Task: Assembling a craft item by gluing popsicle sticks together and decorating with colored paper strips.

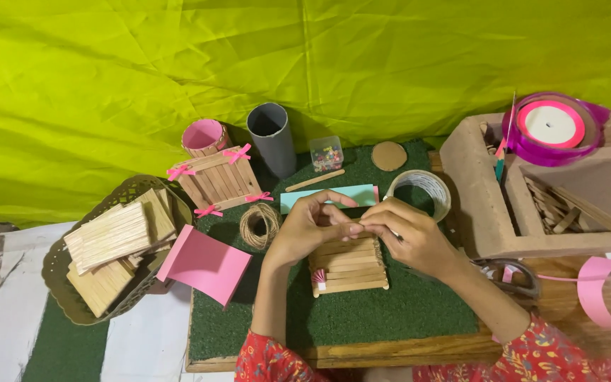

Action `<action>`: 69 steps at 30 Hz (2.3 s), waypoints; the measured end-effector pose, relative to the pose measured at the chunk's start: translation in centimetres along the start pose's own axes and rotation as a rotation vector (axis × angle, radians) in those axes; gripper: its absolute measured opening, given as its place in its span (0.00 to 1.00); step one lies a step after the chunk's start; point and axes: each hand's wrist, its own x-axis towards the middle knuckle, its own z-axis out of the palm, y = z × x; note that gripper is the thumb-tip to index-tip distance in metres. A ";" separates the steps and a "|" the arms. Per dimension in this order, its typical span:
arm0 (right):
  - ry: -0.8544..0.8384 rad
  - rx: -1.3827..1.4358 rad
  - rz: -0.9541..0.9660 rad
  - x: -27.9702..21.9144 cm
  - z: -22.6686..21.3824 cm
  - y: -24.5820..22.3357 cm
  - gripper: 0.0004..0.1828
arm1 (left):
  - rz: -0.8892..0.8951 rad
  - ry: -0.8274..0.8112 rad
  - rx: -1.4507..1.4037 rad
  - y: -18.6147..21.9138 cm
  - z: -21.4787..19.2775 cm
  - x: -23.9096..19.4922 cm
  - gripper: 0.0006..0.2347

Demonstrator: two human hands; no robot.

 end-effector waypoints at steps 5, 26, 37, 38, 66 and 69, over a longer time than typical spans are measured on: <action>-0.104 0.001 0.012 -0.4 0.3 0.3 0.05 | -0.021 -0.032 0.135 0.5 -0.5 -0.4 0.18; -0.489 -0.164 -0.112 -0.6 3.4 -2.0 0.08 | 0.140 0.179 1.225 0.8 -2.9 -1.1 0.07; -0.564 -0.161 -0.110 -2.2 5.5 -1.8 0.06 | 0.091 0.119 1.431 -2.7 -3.4 -0.3 0.06; -0.549 -0.180 -0.088 -2.2 5.2 -1.8 0.06 | 0.089 0.114 1.435 -2.6 -3.3 -0.3 0.07; -0.598 -0.174 0.187 -2.8 -0.1 -1.5 0.08 | 0.183 0.091 1.429 -0.1 -0.9 -0.6 0.07; -0.537 -0.252 0.237 -4.4 -1.7 -1.7 0.07 | 0.188 0.081 1.423 -1.4 -1.4 0.0 0.08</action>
